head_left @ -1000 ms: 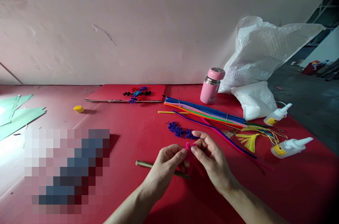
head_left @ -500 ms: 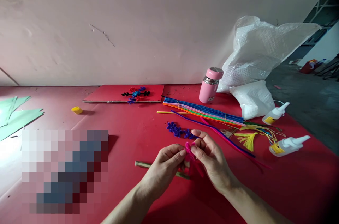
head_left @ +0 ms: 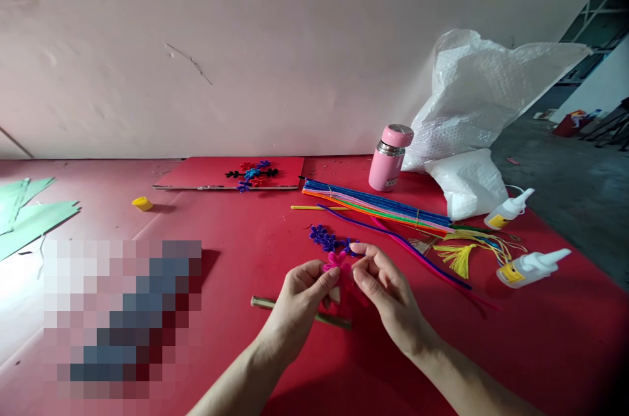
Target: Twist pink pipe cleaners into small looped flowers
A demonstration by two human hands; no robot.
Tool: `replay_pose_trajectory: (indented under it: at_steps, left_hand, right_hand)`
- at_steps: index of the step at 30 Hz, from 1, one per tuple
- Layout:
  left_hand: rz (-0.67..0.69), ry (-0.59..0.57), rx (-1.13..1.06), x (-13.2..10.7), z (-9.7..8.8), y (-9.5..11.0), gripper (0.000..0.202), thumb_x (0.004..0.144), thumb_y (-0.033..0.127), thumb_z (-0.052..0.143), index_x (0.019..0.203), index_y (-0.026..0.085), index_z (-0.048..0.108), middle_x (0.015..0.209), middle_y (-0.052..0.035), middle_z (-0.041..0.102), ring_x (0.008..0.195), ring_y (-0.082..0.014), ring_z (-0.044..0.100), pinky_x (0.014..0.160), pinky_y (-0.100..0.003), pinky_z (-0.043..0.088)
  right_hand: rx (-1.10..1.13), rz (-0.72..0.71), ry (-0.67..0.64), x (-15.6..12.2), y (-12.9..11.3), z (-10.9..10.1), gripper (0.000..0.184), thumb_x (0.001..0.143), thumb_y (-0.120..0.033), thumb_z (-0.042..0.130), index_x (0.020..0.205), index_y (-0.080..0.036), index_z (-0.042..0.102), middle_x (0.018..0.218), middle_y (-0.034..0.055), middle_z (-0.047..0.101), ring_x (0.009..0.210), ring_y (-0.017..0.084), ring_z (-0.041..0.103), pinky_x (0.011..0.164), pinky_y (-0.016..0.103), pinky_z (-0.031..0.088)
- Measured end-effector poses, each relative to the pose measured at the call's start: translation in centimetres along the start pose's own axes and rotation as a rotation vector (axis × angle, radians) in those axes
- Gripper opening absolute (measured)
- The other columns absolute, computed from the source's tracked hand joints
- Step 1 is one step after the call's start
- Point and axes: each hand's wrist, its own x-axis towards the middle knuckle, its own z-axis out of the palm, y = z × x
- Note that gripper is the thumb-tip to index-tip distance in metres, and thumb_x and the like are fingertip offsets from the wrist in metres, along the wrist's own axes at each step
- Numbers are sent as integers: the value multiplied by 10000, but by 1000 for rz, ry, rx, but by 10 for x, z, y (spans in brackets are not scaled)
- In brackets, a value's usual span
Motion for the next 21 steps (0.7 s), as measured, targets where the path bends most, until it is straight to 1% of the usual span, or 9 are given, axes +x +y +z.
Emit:
replay_pose_trajectory:
  at_steps: [1, 3, 5, 8, 11, 14, 15, 17, 21]
  left_hand:
    - [10, 32, -6, 1, -1, 0, 275, 747, 337, 601, 584, 123, 539, 498, 21, 513, 476, -52, 401, 486, -174, 324]
    - [9, 59, -18, 1, -1, -1, 250, 738, 318, 615, 595, 126, 546, 492, 29, 507, 473, -47, 388, 475, -169, 301]
    - [1, 54, -34, 0, -2, -1, 247, 736, 316, 617, 593, 128, 548, 495, 30, 507, 477, -48, 390, 476, -172, 296]
    - [-20, 10, -84, -1, -2, 1, 260, 744, 322, 605, 579, 132, 542, 497, 23, 512, 487, -59, 415, 501, -185, 320]
    - [-72, -63, -134, -2, -4, 3, 264, 765, 345, 571, 597, 142, 542, 479, 20, 510, 479, -77, 434, 516, -208, 347]
    - [-108, -123, -117, -2, -7, 5, 257, 751, 327, 589, 583, 136, 549, 447, 29, 485, 444, -69, 392, 489, -206, 340]
    - [-114, -132, -117, -2, -7, 5, 250, 743, 310, 601, 574, 131, 553, 439, 33, 478, 434, -63, 376, 478, -200, 331]
    - [-124, -129, -144, -1, -7, 5, 231, 733, 283, 612, 572, 124, 563, 423, 37, 470, 421, -54, 353, 459, -187, 306]
    - [-148, -77, -286, 0, -4, 7, 221, 718, 244, 622, 547, 121, 556, 398, 39, 470, 401, -44, 349, 446, -174, 287]
  right_hand:
    - [-40, -14, -34, -1, 0, 0, 272, 838, -264, 512, 1100, -232, 442, 742, -40, 498, 658, 87, 482, 622, 208, 410]
    - [-115, -66, -79, -2, 0, 1, 319, 821, -222, 532, 1120, -230, 421, 752, -31, 522, 691, 107, 511, 645, 227, 425]
    - [-179, -119, -74, -2, 1, 2, 333, 813, -191, 532, 1124, -223, 416, 750, -24, 536, 704, 121, 531, 660, 246, 439]
    - [-206, -137, -73, -3, 1, 2, 322, 831, -196, 506, 1136, -216, 402, 769, -8, 561, 718, 134, 563, 679, 270, 462]
    - [-192, -146, -129, -4, 0, 2, 333, 843, -203, 495, 1154, -215, 377, 769, -3, 591, 728, 139, 590, 699, 282, 481]
    - [-219, -185, -201, -4, 0, 0, 345, 849, -166, 472, 1170, -225, 361, 776, -4, 609, 723, 135, 605, 673, 265, 499]
    - [-258, -215, -203, -4, 0, 0, 353, 846, -150, 468, 1174, -227, 363, 788, 0, 611, 729, 135, 607, 674, 264, 501]
    - [-398, -331, -150, -3, 3, -2, 380, 829, -120, 481, 1180, -221, 379, 845, 21, 614, 777, 147, 602, 711, 279, 498]
    - [-733, -697, -35, 0, 6, -6, 434, 794, -59, 511, 1193, -198, 411, 999, 79, 602, 911, 189, 554, 796, 340, 464]
